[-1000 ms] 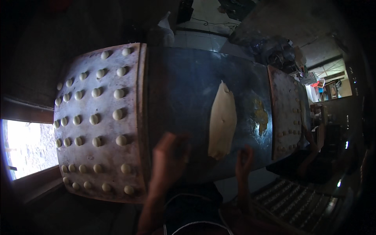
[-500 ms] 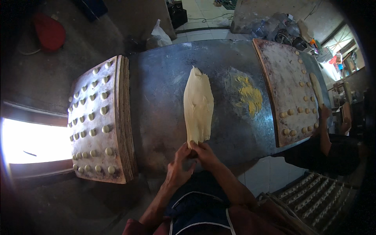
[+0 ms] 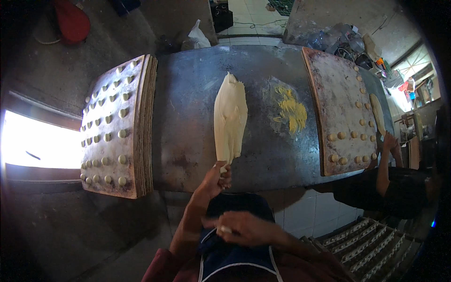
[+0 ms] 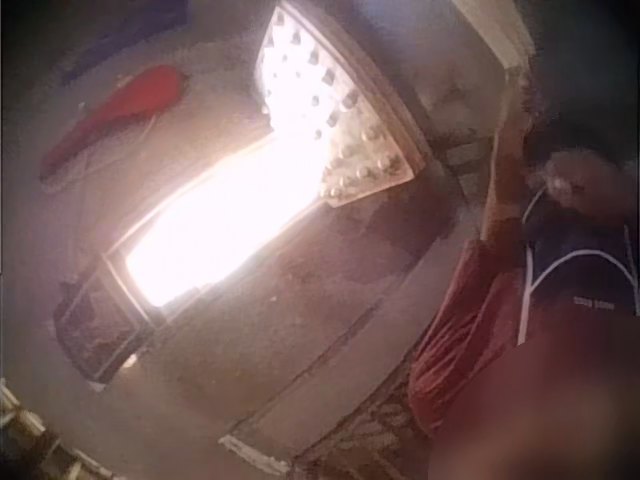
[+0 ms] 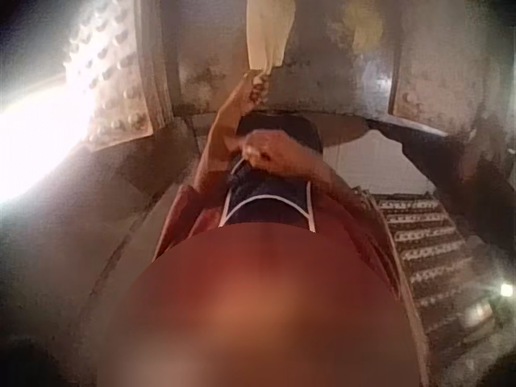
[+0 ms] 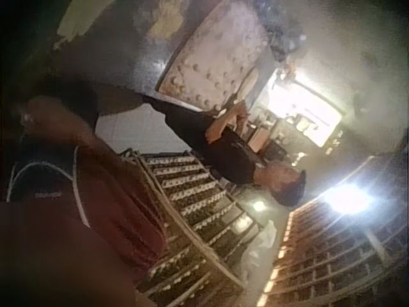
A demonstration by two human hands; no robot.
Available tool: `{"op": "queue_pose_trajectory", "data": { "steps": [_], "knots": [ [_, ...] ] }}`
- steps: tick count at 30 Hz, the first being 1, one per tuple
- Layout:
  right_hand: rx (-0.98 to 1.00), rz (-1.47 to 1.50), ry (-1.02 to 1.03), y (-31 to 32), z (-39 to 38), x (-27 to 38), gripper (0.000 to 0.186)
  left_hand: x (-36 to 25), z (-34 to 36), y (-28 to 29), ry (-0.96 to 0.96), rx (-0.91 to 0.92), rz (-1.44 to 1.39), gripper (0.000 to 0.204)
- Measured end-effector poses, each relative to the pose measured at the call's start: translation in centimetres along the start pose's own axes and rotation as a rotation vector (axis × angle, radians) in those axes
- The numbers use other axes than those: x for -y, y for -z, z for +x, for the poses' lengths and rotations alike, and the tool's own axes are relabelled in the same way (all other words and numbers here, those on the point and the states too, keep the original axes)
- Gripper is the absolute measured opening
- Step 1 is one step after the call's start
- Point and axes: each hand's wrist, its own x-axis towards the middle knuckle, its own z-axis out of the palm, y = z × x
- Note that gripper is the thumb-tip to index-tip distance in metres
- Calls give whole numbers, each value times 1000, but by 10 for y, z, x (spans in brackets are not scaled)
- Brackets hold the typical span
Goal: The person scoops dough from a metal bowl into a pink container, then places the bowl into a stand mixer. They later roll small dough pieces into balls on a metal table and arrange them on a wooden tray, which is placed on a multi-tiered rack.
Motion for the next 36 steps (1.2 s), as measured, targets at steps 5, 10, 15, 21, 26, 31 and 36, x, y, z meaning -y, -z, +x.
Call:
{"op": "queue_pose_trajectory", "data": {
  "steps": [5,10,15,21,26,31,36],
  "knots": [
    [-217,288,-6,35,111,-97,22,27,-26,29,-873,-193,1390,15],
    [-119,407,-167,36,126,-153,26,-33,-165,-57,-580,395,1704,13],
    [-719,-761,-35,19,8,-146,18,-36,-129,62,-1133,-136,1756,19],
    [-882,-1188,-270,96,1,-189,25,-98,-12,106,-1126,-778,1662,39],
    [-752,-665,-423,18,7,-195,26,1,50,122,-1314,-810,1553,42],
    [-655,-909,-385,108,-21,-191,20,-94,19,123,-1150,-780,1432,49],
    [-632,-662,-369,48,7,-193,22,-24,28,104,-1581,-704,1498,35]
  ]
}}
